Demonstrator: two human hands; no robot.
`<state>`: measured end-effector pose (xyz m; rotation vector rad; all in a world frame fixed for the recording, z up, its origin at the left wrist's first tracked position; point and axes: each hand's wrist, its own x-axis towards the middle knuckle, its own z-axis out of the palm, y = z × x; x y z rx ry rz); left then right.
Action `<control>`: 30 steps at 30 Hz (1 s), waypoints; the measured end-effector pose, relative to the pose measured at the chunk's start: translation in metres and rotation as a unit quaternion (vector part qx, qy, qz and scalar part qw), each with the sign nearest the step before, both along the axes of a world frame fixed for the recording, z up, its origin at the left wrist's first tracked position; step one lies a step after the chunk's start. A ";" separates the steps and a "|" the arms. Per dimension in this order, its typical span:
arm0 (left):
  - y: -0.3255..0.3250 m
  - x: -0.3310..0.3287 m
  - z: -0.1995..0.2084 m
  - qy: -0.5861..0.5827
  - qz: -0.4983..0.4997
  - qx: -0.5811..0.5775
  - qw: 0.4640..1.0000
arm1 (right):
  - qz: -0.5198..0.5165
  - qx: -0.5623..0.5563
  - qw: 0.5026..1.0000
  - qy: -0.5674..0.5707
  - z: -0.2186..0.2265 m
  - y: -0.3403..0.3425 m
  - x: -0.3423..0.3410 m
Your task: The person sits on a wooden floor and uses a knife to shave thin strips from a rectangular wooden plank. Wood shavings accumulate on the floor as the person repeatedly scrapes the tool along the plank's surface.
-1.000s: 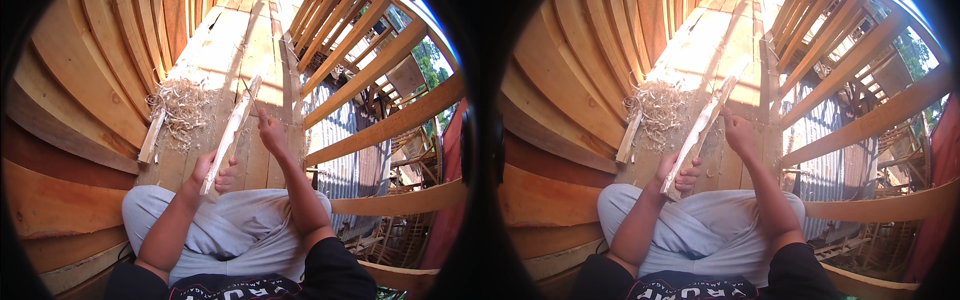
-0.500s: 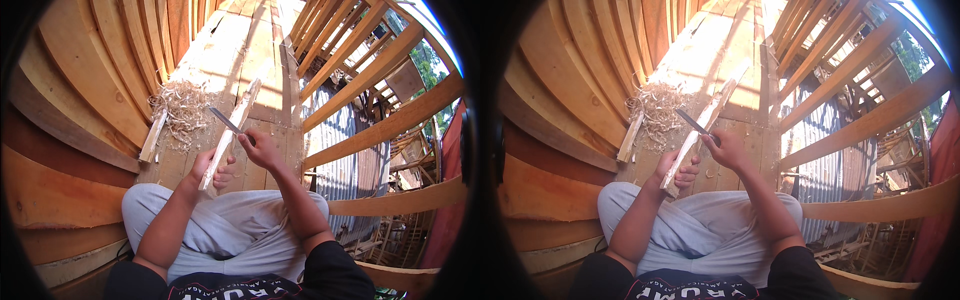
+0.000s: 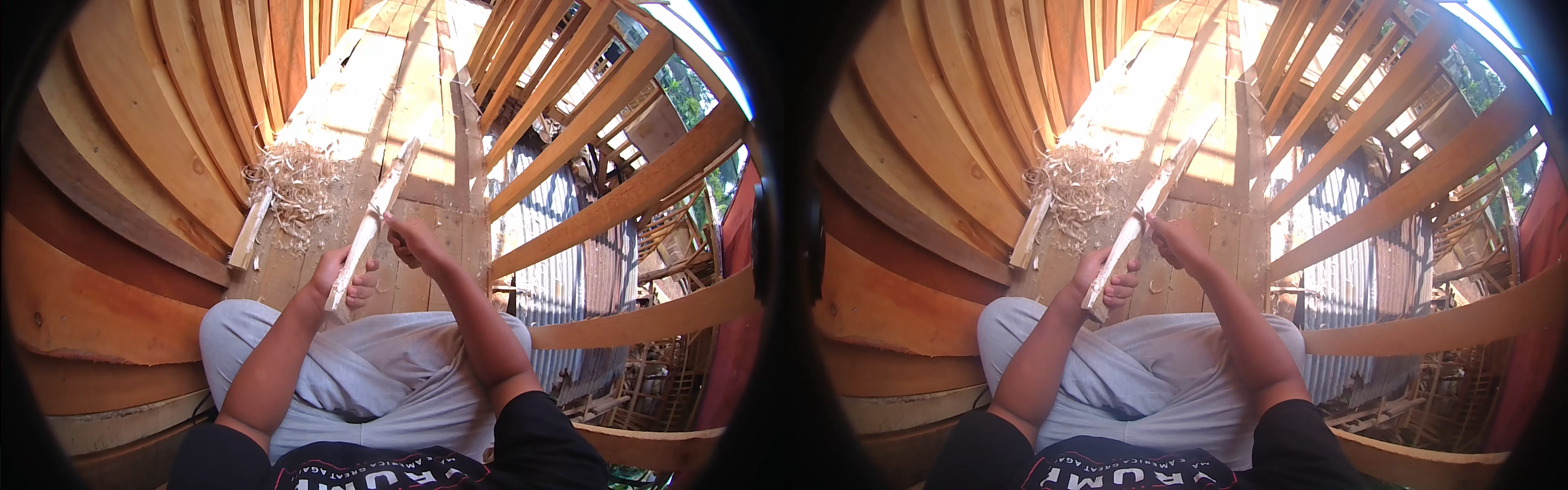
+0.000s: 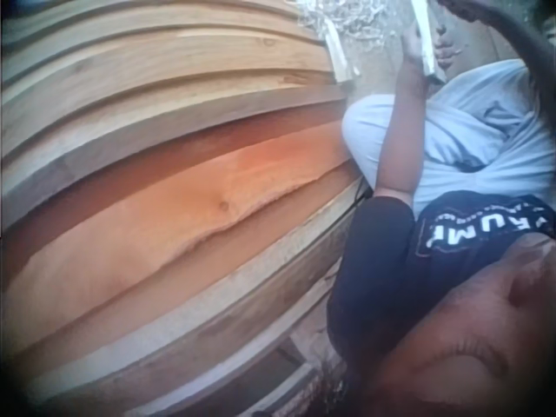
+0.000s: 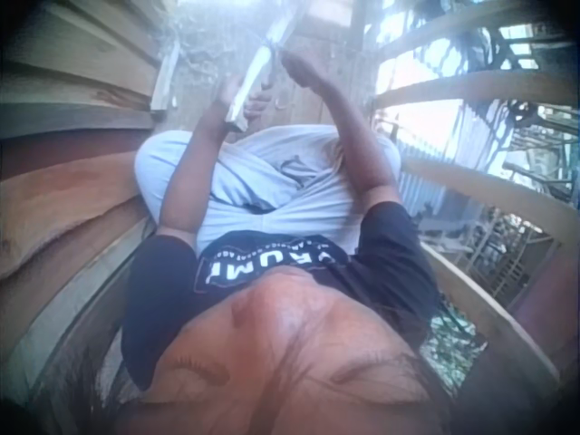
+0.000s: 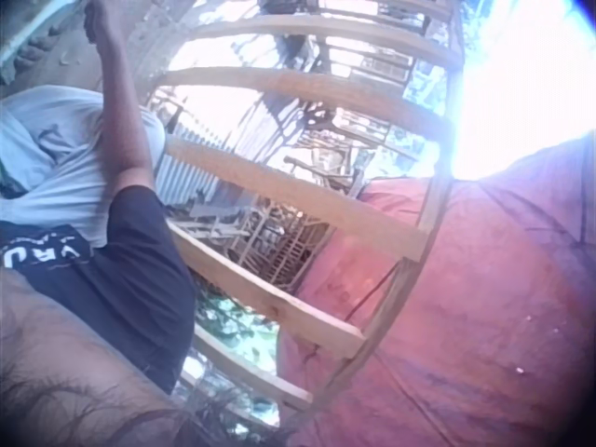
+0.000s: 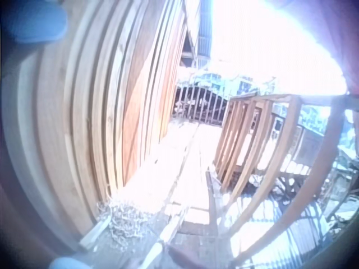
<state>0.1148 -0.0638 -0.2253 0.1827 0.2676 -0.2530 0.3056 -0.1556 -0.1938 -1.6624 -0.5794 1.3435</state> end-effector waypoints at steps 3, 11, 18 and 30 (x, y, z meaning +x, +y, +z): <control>0.002 0.003 0.000 0.004 -0.001 -0.033 0.999 | -0.014 -0.015 0.997 0.072 0.001 -0.005 0.008; -0.008 0.009 0.002 0.077 0.034 0.065 0.994 | -0.185 0.076 0.978 0.065 0.034 0.002 0.028; -0.015 0.016 0.008 0.103 0.039 0.105 0.988 | -0.157 0.130 0.931 -0.304 0.087 0.106 0.019; -0.011 0.006 0.016 0.110 0.072 0.088 0.987 | 0.049 0.073 0.754 -0.651 0.098 0.181 -0.035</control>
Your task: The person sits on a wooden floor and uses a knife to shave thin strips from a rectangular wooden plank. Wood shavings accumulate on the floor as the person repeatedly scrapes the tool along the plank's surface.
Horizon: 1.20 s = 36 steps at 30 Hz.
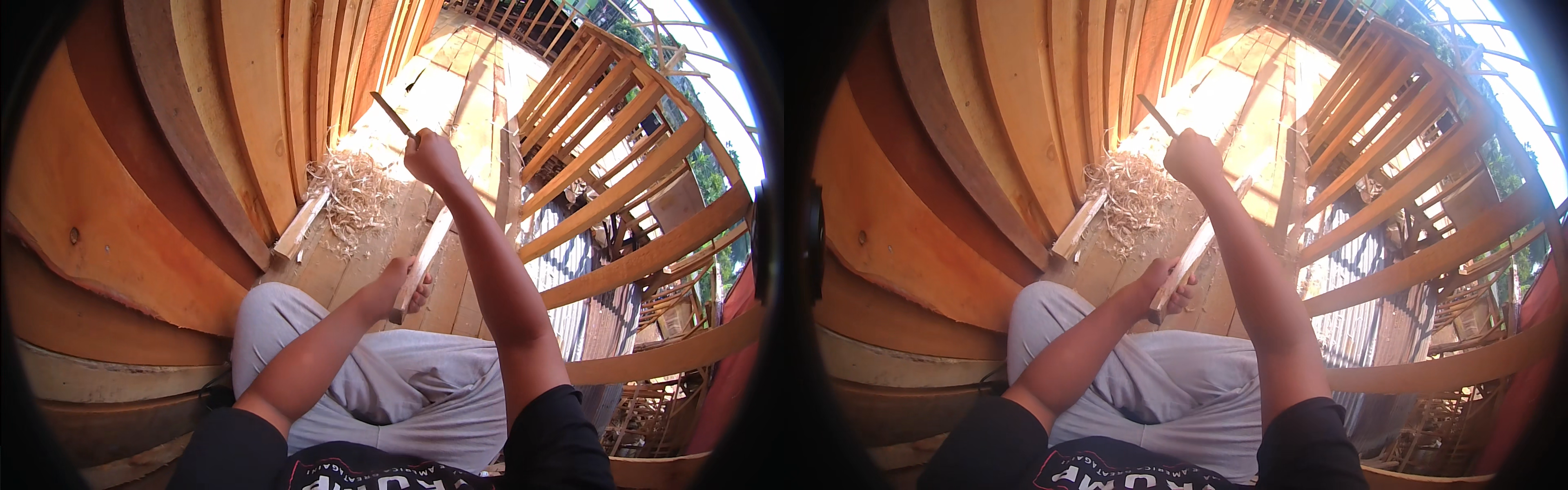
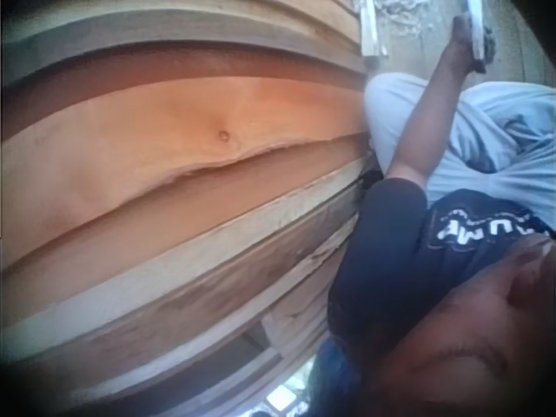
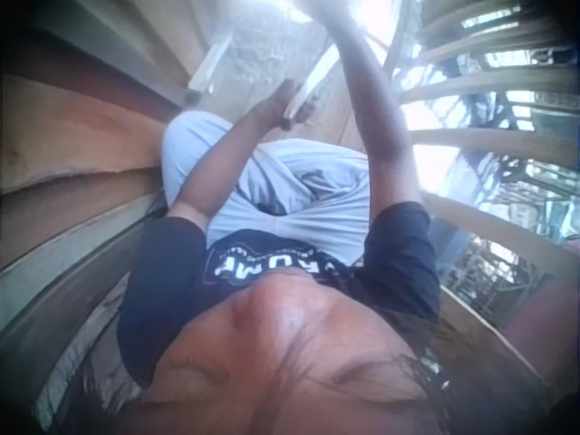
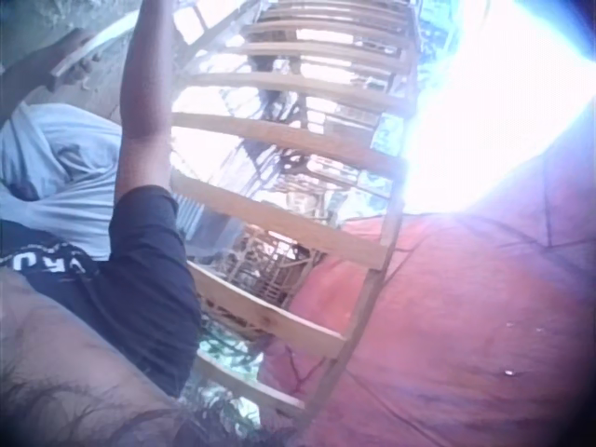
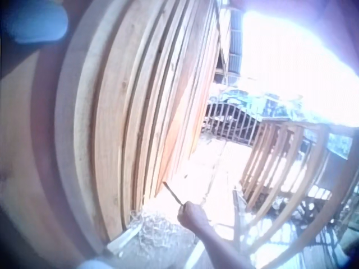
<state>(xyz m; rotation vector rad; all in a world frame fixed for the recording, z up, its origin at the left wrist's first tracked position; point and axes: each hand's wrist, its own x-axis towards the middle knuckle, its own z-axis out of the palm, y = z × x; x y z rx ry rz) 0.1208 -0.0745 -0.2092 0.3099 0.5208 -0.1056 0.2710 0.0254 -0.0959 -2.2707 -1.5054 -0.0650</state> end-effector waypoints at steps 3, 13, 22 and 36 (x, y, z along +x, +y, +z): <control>0.006 0.002 -0.007 -0.044 -0.011 -0.086 0.995 | 0.080 0.001 0.982 0.173 -0.010 -0.055 0.020; 0.008 0.001 -0.011 -0.069 -0.013 -0.057 0.996 | 0.074 -0.092 0.943 0.310 -0.104 -0.200 0.056; -0.002 -0.002 0.004 0.089 0.007 0.191 0.978 | 0.108 -0.065 0.931 0.343 -0.104 -0.199 0.040; 0.008 -0.004 -0.012 -0.153 -0.040 -0.194 0.968 | -0.063 -0.024 0.975 0.212 -0.119 -0.173 0.021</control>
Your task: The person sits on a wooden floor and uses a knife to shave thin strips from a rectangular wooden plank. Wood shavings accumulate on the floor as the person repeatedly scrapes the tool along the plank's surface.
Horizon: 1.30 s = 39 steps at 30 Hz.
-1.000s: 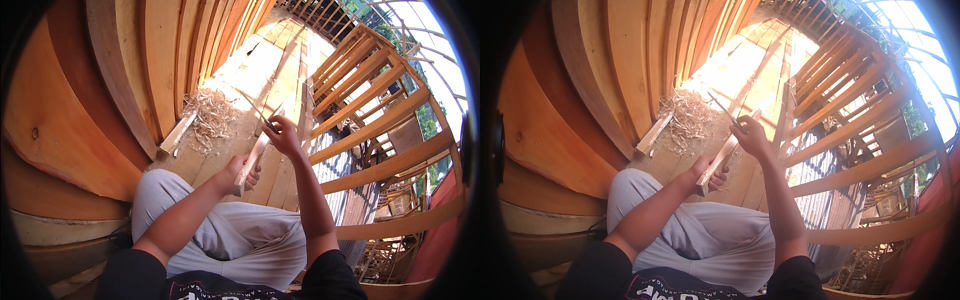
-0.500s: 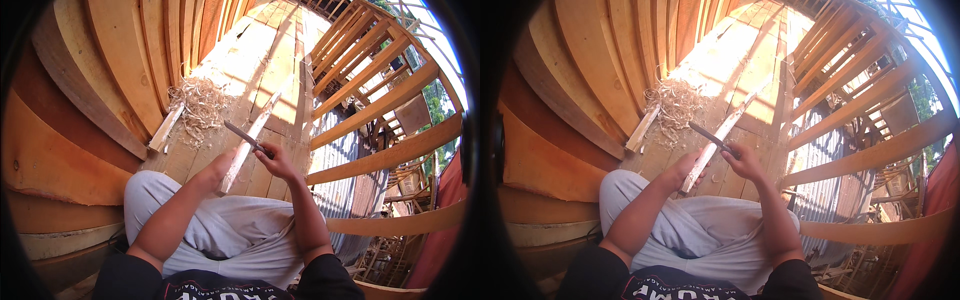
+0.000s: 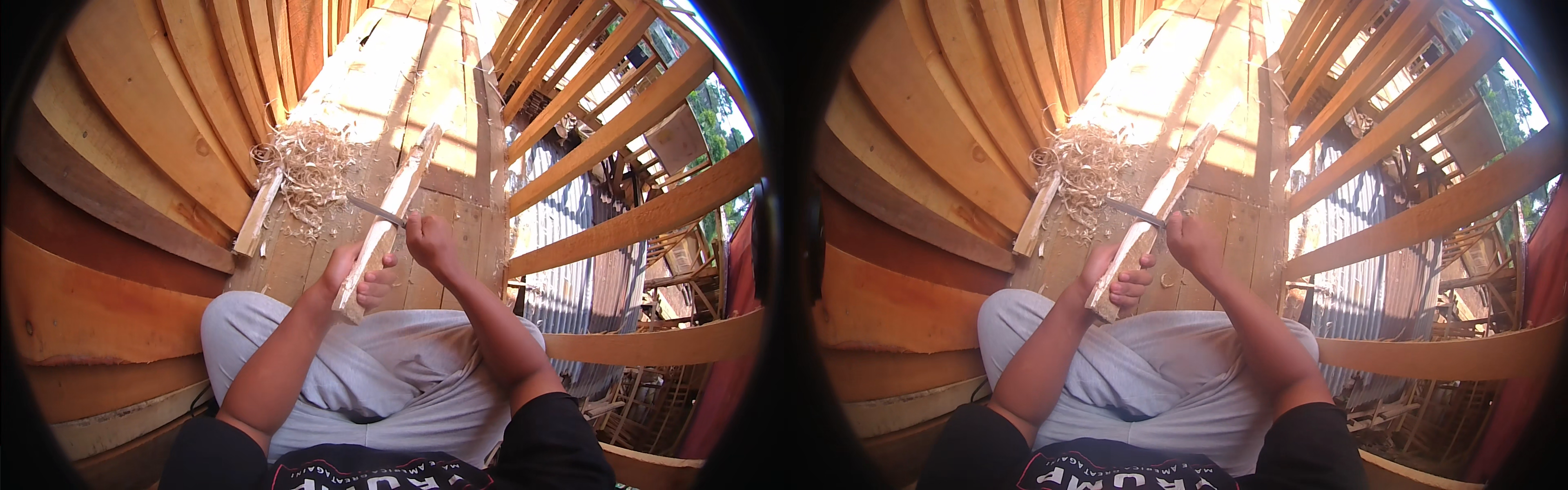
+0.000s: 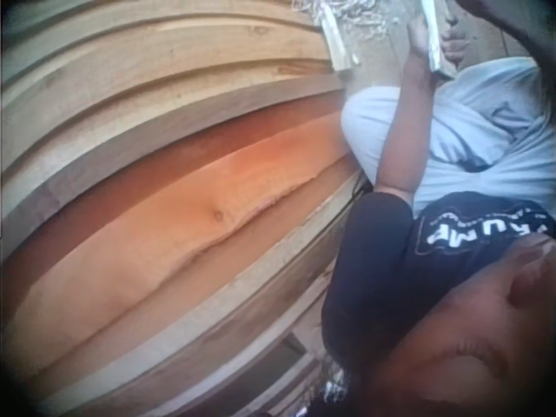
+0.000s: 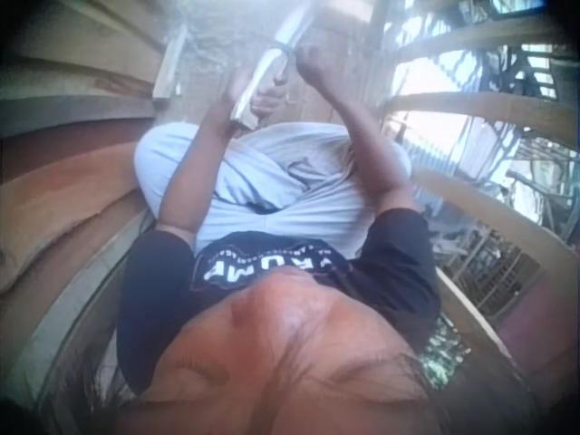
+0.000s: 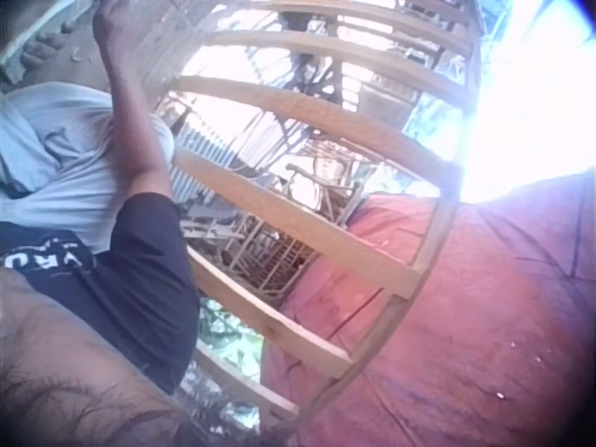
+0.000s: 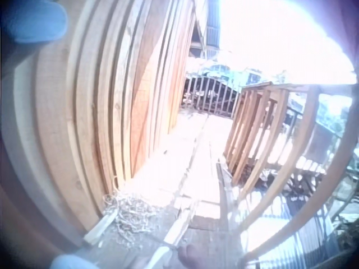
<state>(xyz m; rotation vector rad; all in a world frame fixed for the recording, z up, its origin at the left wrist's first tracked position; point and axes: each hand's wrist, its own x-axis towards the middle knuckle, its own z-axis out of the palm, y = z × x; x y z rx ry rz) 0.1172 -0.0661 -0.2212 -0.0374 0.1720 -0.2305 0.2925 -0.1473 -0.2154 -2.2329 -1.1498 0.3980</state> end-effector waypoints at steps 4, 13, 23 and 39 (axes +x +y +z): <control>0.004 -0.009 -0.004 -0.012 0.005 0.005 1.000 | 0.012 -0.026 1.000 -0.005 0.009 0.000 -0.011; 0.005 -0.004 -0.006 0.019 0.007 0.036 0.999 | -0.002 -0.031 0.999 -0.033 0.011 0.004 -0.004; -0.002 -0.007 -0.005 0.025 -0.011 0.072 0.997 | -0.041 -0.077 0.996 0.026 0.014 0.002 0.004; 0.002 0.006 0.001 0.038 0.022 0.042 0.998 | -0.049 -0.034 0.997 -0.054 -0.009 0.010 0.010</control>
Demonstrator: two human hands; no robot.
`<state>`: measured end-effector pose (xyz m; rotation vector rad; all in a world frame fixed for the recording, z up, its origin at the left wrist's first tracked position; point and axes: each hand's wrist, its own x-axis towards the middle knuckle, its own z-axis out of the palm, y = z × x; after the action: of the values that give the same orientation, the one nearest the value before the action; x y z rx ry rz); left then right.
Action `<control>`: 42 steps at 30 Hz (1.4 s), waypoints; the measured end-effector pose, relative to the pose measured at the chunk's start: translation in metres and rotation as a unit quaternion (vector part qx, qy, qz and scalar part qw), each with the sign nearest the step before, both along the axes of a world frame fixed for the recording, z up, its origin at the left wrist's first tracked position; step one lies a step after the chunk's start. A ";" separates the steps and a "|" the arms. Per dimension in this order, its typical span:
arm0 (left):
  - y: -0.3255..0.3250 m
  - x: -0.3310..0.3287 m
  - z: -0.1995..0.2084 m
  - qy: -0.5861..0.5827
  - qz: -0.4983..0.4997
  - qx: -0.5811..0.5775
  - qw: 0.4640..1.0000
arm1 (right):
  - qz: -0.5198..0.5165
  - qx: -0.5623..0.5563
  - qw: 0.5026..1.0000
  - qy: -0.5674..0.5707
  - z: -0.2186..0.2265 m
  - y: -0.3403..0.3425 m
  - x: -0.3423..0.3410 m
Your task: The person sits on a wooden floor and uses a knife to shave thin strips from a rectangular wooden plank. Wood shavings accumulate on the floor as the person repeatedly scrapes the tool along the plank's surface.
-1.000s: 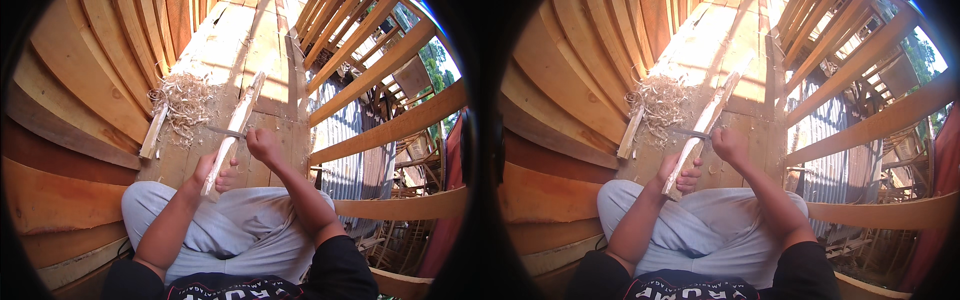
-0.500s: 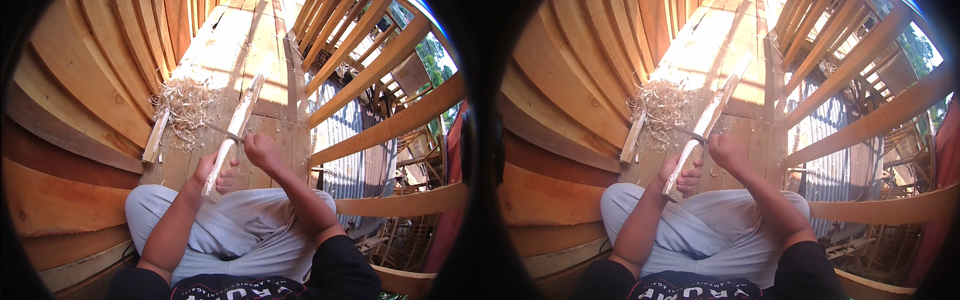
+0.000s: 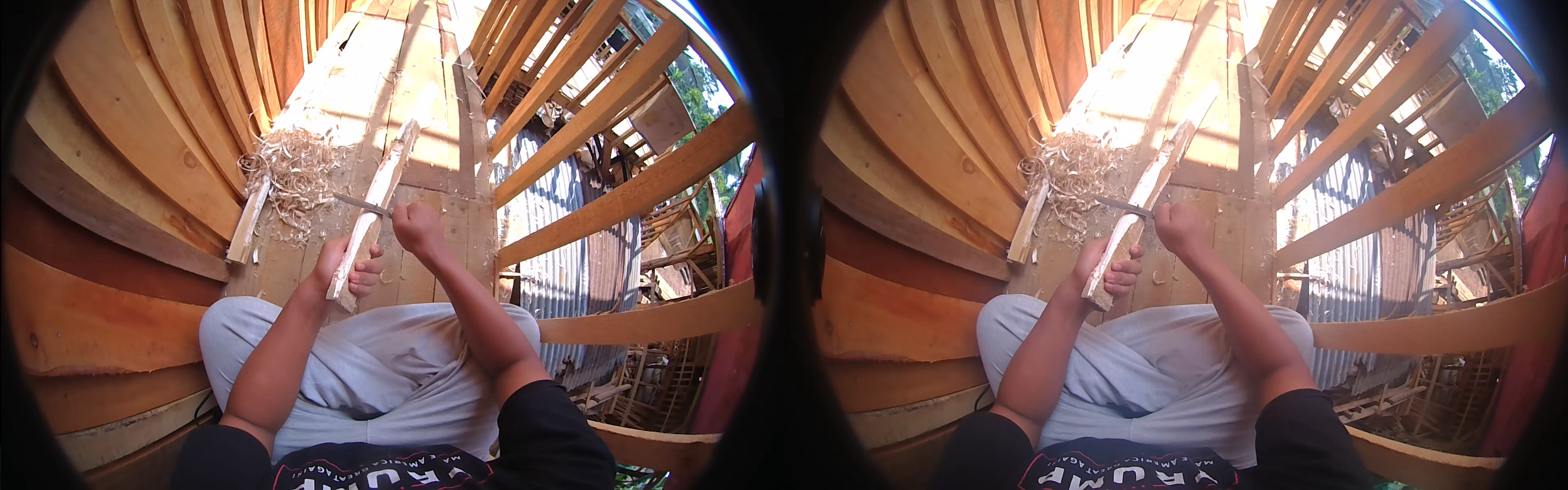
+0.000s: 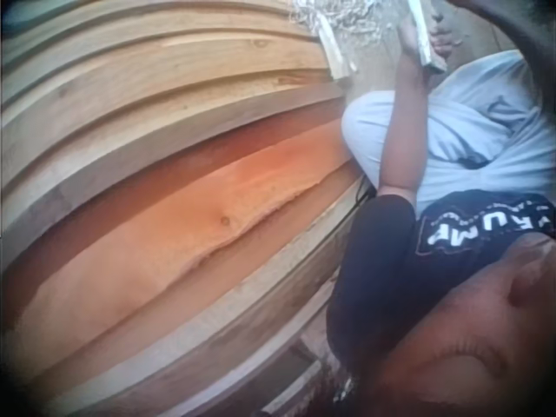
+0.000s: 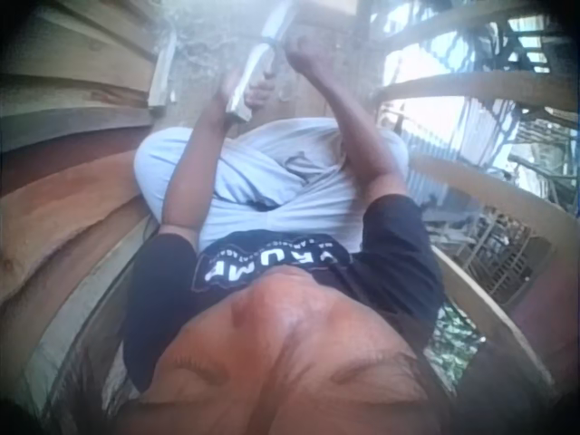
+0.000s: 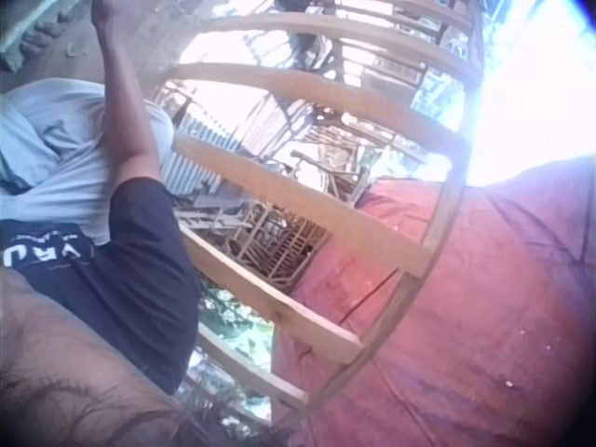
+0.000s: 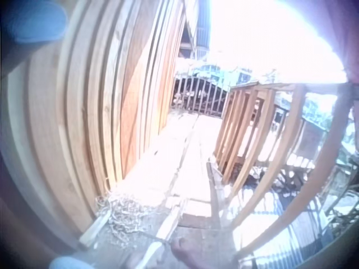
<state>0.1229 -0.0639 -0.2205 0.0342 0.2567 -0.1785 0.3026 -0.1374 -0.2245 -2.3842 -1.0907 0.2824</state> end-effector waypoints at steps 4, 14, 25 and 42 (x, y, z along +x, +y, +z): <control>0.008 0.001 -0.016 -0.025 -0.034 -0.041 0.998 | 0.002 -0.007 1.000 0.023 0.006 -0.004 -0.006; -0.004 0.002 -0.004 0.050 -0.014 0.083 0.995 | 0.010 -0.019 0.999 0.030 0.019 -0.005 -0.015; -0.005 -0.006 -0.001 0.060 -0.003 0.097 0.993 | 0.015 -0.023 1.000 0.013 0.025 -0.008 -0.034; -0.009 -0.009 0.002 0.126 -0.014 0.181 0.975 | 0.009 -0.047 0.997 0.061 0.030 -0.003 -0.008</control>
<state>0.1143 -0.0728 -0.2190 0.3798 0.5409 -0.1625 0.2941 -0.1400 -0.1948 -2.4064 -1.0639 0.4883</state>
